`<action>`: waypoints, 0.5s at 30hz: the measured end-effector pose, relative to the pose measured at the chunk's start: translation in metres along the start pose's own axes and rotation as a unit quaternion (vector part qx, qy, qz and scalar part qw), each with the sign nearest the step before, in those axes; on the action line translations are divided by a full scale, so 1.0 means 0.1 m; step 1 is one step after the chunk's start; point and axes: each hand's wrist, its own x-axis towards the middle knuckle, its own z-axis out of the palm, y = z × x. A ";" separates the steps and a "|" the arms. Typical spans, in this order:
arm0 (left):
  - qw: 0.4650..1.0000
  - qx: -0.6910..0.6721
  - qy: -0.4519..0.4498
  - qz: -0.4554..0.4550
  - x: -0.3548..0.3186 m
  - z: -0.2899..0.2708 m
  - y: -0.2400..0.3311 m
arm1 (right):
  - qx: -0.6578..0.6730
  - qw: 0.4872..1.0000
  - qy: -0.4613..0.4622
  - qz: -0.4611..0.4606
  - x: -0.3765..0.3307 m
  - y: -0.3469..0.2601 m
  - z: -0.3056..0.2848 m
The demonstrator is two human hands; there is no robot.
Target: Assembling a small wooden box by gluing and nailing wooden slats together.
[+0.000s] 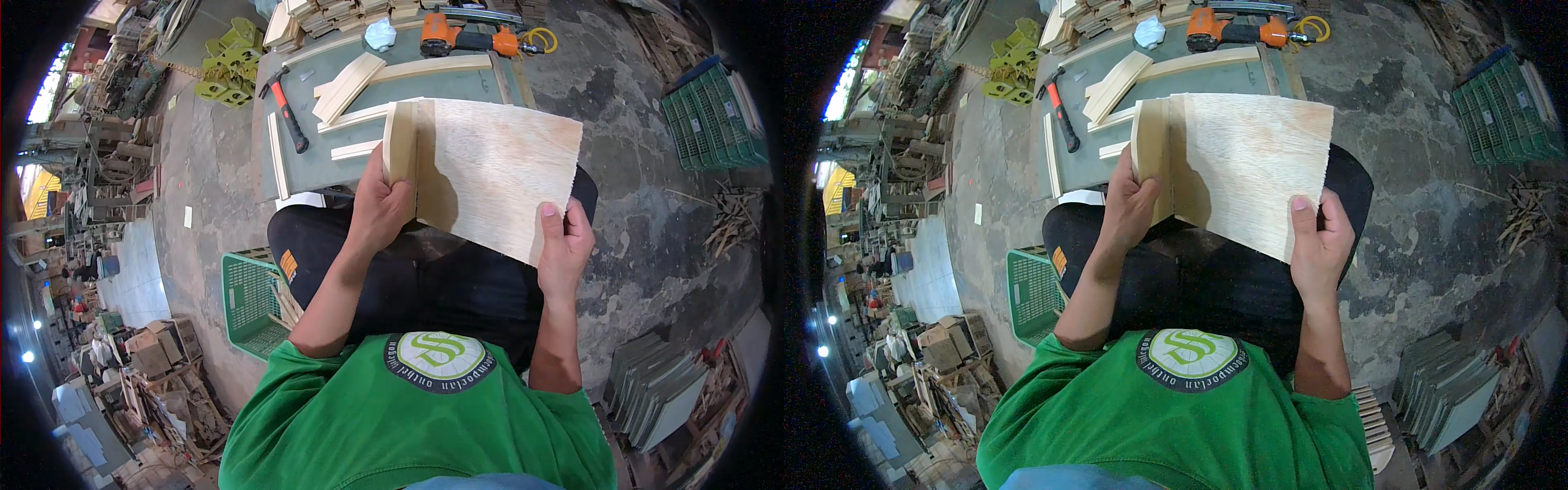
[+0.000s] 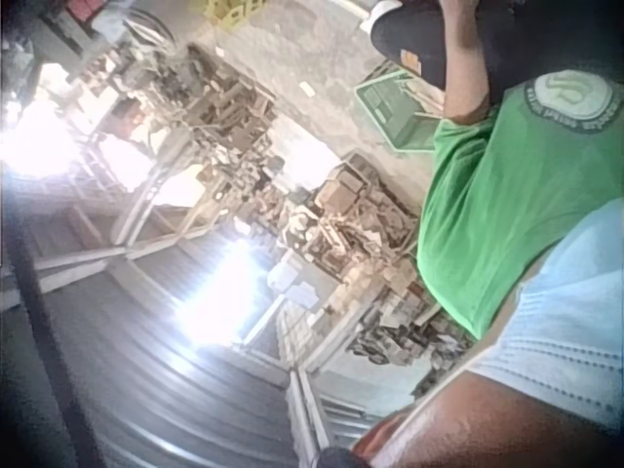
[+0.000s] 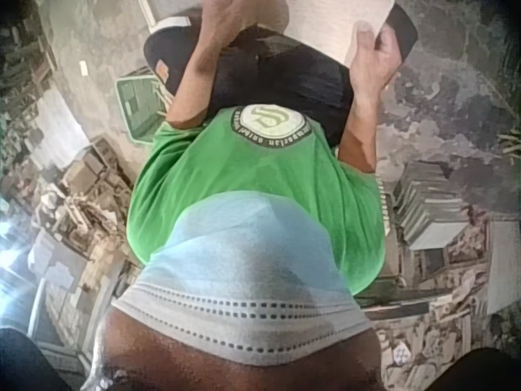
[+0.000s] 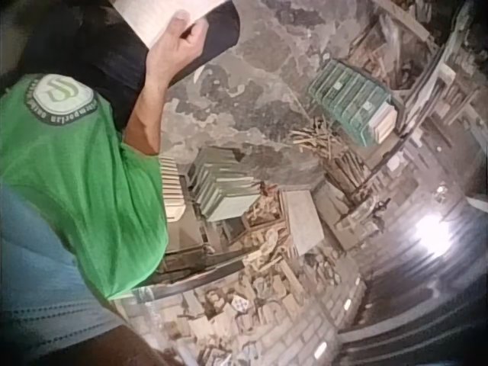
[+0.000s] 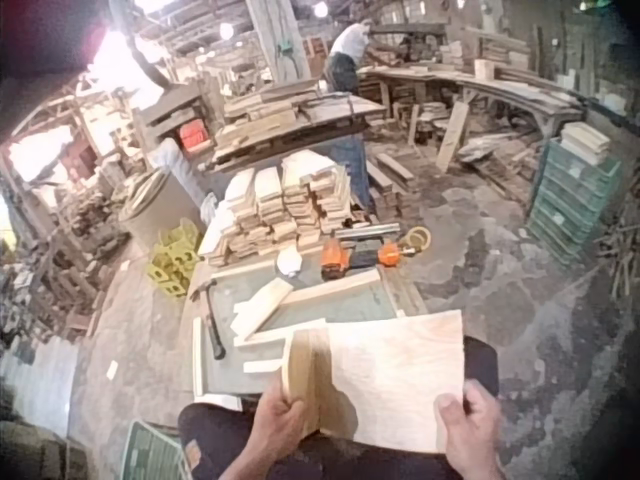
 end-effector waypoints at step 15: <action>0.999 0.024 -0.033 -0.007 -0.03 -0.05 -0.06 | 0.016 1.000 -0.020 0.016 -0.05 -0.05 0.01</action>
